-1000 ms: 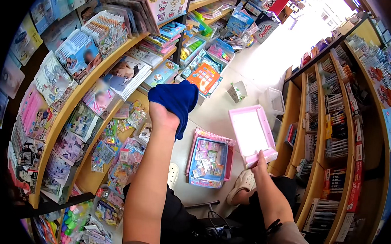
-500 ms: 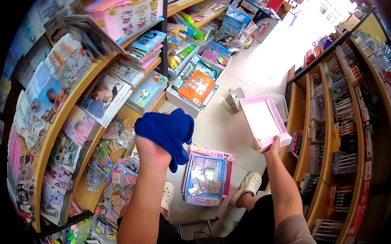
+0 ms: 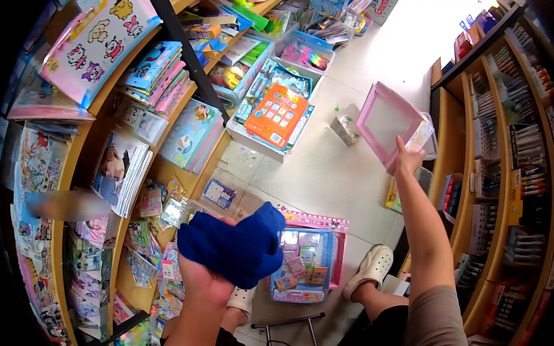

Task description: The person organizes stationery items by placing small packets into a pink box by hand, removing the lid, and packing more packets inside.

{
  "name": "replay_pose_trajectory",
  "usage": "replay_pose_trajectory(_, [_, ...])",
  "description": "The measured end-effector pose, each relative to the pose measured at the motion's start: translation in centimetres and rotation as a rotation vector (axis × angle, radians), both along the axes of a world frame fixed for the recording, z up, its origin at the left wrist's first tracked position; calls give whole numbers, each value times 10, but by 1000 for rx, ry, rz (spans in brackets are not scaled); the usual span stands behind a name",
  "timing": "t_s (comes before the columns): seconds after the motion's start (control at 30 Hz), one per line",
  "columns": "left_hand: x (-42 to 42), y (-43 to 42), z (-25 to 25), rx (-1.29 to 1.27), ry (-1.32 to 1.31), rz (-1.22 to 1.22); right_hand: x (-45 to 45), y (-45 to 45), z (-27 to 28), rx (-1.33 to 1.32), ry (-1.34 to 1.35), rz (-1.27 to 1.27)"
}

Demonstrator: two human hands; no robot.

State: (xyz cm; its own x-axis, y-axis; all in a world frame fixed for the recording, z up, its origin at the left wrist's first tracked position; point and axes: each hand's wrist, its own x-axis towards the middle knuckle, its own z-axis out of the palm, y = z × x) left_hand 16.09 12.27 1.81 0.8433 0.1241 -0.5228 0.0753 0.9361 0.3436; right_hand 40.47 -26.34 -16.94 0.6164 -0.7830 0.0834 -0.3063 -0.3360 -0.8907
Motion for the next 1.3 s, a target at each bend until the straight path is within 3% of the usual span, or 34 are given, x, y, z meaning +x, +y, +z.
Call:
replay_pose_trajectory(0.17, [3, -1, -4, 38, 27, -16, 22, 14, -13, -297, -12, 162])
replay_pose_trajectory(0.27, [6, -1, -5, 43, 13, -26, 21, 25, -25, -244, -9, 268])
replay_pose_trajectory(0.6, [7, -3, -1, 155, 54, -59, 8, 25, -40, -485, 75, 486])
replay_pose_trajectory(0.7, [6, -4, -2, 142, 51, -54, 11, 12, -56, -214, 126, 574])
replay_pose_trajectory(0.8, [5, -6, 0, 134, 45, -60, 14, 1, -73, -296, 119, 663])
replay_pose_trajectory(1.0, [7, -11, 7, 155, 31, -119, -5, 10, -47, -565, 260, 668])
replay_pose_trajectory(1.1, [8, -13, 5, 149, 31, -124, -17, 23, -27, -614, 221, 630])
replay_pose_trajectory(1.3, [9, -16, 5, 105, 48, -107, -19, 7, -37, -642, 234, 672])
